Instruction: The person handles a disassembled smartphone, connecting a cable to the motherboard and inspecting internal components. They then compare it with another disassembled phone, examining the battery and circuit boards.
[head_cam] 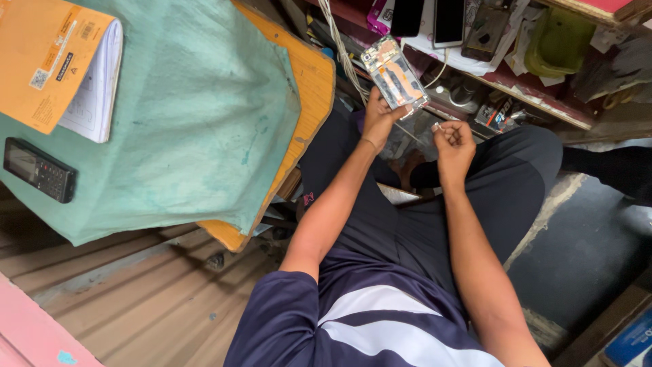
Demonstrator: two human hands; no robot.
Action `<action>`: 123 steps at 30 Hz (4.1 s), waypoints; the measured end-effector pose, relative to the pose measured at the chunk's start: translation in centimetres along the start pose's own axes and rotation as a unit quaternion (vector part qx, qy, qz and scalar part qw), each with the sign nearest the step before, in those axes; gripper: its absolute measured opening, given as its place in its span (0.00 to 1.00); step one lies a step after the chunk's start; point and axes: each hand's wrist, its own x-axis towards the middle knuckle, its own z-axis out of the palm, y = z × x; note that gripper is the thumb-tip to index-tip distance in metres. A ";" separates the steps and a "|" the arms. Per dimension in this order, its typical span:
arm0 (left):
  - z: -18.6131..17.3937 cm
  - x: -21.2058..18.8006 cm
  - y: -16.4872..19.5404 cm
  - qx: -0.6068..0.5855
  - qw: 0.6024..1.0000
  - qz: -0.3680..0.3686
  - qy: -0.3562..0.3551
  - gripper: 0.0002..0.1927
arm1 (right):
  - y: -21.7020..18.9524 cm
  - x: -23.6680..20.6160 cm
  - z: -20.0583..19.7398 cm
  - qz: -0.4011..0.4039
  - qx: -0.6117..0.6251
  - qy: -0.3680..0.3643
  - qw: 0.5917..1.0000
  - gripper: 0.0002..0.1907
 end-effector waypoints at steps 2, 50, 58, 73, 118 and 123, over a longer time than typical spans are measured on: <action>-0.2 -0.1 0.1 0.002 1.000 0.001 -0.011 0.34 | -0.1 0.1 0.3 0.007 0.014 -0.005 1.000 0.07; -1.0 -0.5 0.0 -0.011 1.000 0.021 0.014 0.08 | 0.7 -1.0 -0.2 0.072 -0.037 -0.111 0.991 0.08; -0.3 -0.6 0.9 -0.033 0.999 -0.014 0.032 0.13 | 0.0 -1.0 0.2 0.069 -0.059 -0.107 0.990 0.09; -0.9 -0.3 0.4 0.008 0.996 -0.005 -0.088 0.30 | -0.2 -0.1 -1.0 0.002 -0.046 -0.059 0.997 0.10; -0.6 -1.2 -2.5 0.271 0.951 -0.029 -0.147 0.21 | -0.4 -0.6 -2.5 -0.141 -0.360 -0.071 0.919 0.19; -0.3 -1.3 -2.2 0.244 0.959 -0.047 -0.133 0.20 | 0.9 0.1 -2.8 -0.117 -0.247 -0.027 0.961 0.18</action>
